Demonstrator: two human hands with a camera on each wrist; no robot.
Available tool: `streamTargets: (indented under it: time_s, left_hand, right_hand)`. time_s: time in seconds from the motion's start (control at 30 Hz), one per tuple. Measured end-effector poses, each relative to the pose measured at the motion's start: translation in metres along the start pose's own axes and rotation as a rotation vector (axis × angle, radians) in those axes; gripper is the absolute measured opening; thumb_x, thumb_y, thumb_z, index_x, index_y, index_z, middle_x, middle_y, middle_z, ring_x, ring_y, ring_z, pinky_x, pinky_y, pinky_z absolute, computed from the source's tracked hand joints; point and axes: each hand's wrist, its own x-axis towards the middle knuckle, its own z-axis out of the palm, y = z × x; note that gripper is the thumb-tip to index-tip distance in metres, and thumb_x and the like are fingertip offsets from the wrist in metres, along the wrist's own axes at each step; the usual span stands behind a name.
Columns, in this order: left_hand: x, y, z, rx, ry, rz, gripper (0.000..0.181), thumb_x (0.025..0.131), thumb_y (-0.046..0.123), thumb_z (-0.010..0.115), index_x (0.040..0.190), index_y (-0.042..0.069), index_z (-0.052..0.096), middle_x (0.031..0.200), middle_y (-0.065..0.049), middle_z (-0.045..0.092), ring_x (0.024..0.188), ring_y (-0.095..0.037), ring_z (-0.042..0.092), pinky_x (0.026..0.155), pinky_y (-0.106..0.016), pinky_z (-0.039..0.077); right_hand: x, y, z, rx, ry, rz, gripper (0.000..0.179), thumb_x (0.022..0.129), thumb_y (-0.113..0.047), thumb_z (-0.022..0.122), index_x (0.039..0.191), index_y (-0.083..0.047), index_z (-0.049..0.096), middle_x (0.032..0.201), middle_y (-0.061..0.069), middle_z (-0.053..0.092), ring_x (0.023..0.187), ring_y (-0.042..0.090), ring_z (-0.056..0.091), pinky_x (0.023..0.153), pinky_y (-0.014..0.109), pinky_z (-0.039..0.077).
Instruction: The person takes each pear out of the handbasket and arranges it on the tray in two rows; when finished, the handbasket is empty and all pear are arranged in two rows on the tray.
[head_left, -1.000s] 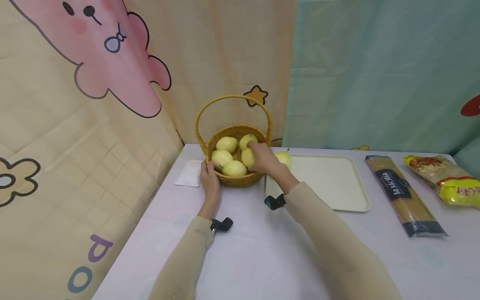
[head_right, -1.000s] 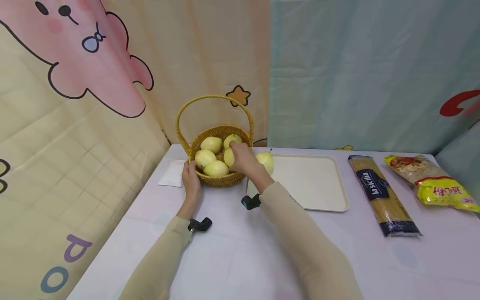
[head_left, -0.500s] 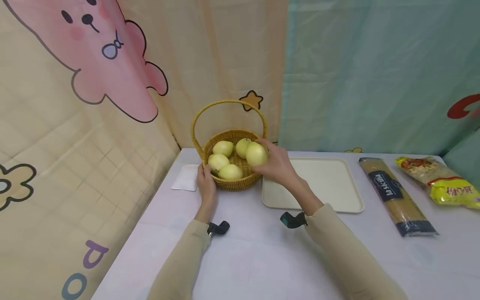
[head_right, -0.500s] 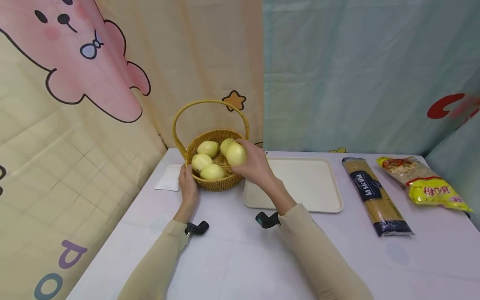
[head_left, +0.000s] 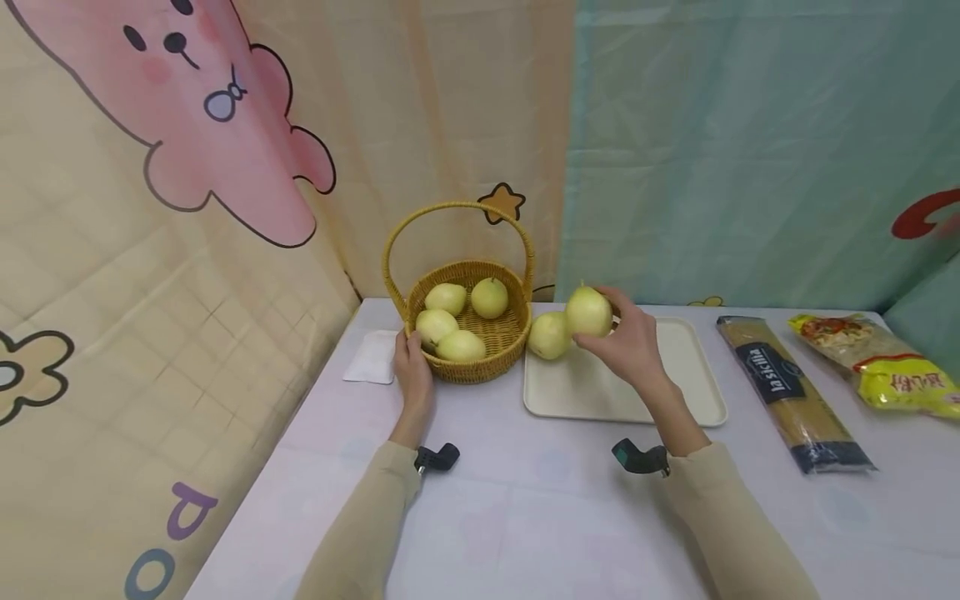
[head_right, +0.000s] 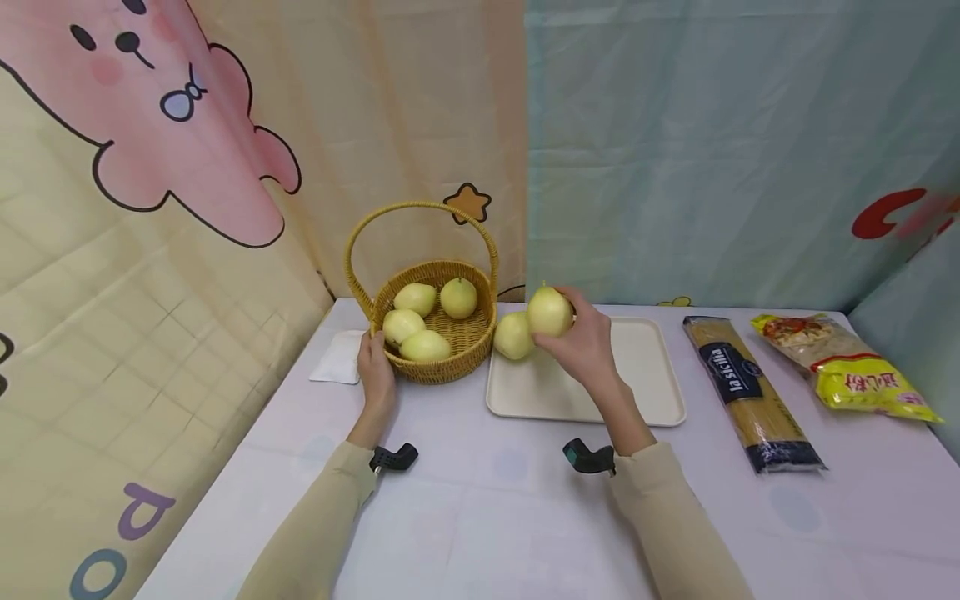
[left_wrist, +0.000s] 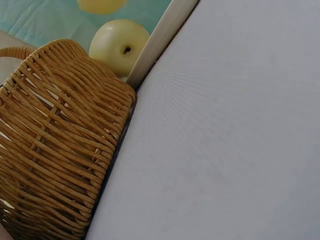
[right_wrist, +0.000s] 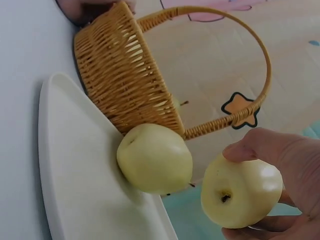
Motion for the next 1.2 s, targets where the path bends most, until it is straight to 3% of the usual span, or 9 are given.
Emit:
streamTargets:
  time_s: [0.23,0.47,0.7,0.97,1.2]
  left_hand:
    - [0.0,-0.001,0.0,-0.019,-0.007,-0.005,0.05,0.109,0.035,0.039,0.148,0.008,0.055,0.149,-0.011,0.059,0.139,-0.026,0.053,0.12,-0.044,0.038]
    - [0.001,0.002,0.0,-0.029,0.004,0.001,0.048,0.109,0.032,0.041,0.146,0.007,0.056,0.148,-0.012,0.06,0.138,-0.025,0.053,0.12,-0.042,0.039]
    - [0.0,0.003,-0.001,-0.047,-0.008,-0.013,0.049,0.109,0.032,0.041,0.148,0.006,0.055,0.15,-0.012,0.059,0.14,-0.025,0.051,0.121,-0.042,0.037]
    - [0.001,0.001,-0.001,-0.064,-0.02,-0.017,0.049,0.11,0.032,0.041,0.149,0.006,0.054,0.153,-0.013,0.057,0.143,-0.025,0.049,0.124,-0.043,0.034]
    - [0.002,0.001,-0.001,-0.048,-0.015,-0.011,0.048,0.11,0.032,0.041,0.148,0.007,0.056,0.151,-0.012,0.058,0.141,-0.024,0.05,0.122,-0.042,0.036]
  right_hand:
    - [0.001,0.024,-0.011,-0.044,0.017,0.138,0.076,0.083,-0.022,0.083,0.151,-0.005,0.053,0.136,0.029,0.064,0.122,0.046,0.057,0.106,0.066,0.032]
    - [0.0,0.052,-0.004,-0.099,0.008,0.264,0.077,0.085,-0.024,0.082,0.15,0.002,0.05,0.143,0.032,0.058,0.13,0.052,0.046,0.11,0.065,0.031]
    - [0.001,0.06,0.001,-0.15,0.04,0.235,0.076,0.084,-0.025,0.083,0.145,0.007,0.051,0.136,0.033,0.06,0.128,0.052,0.053,0.11,0.064,0.035]
    - [0.0,0.051,0.003,-0.122,-0.038,0.264,0.081,0.091,-0.033,0.081,0.151,0.007,0.045,0.145,0.033,0.055,0.131,0.05,0.052,0.114,0.063,0.033]
    - [0.0,0.053,0.005,-0.14,-0.049,0.21,0.078,0.093,-0.03,0.078,0.152,0.007,0.044,0.146,0.033,0.054,0.132,0.052,0.05,0.111,0.065,0.037]
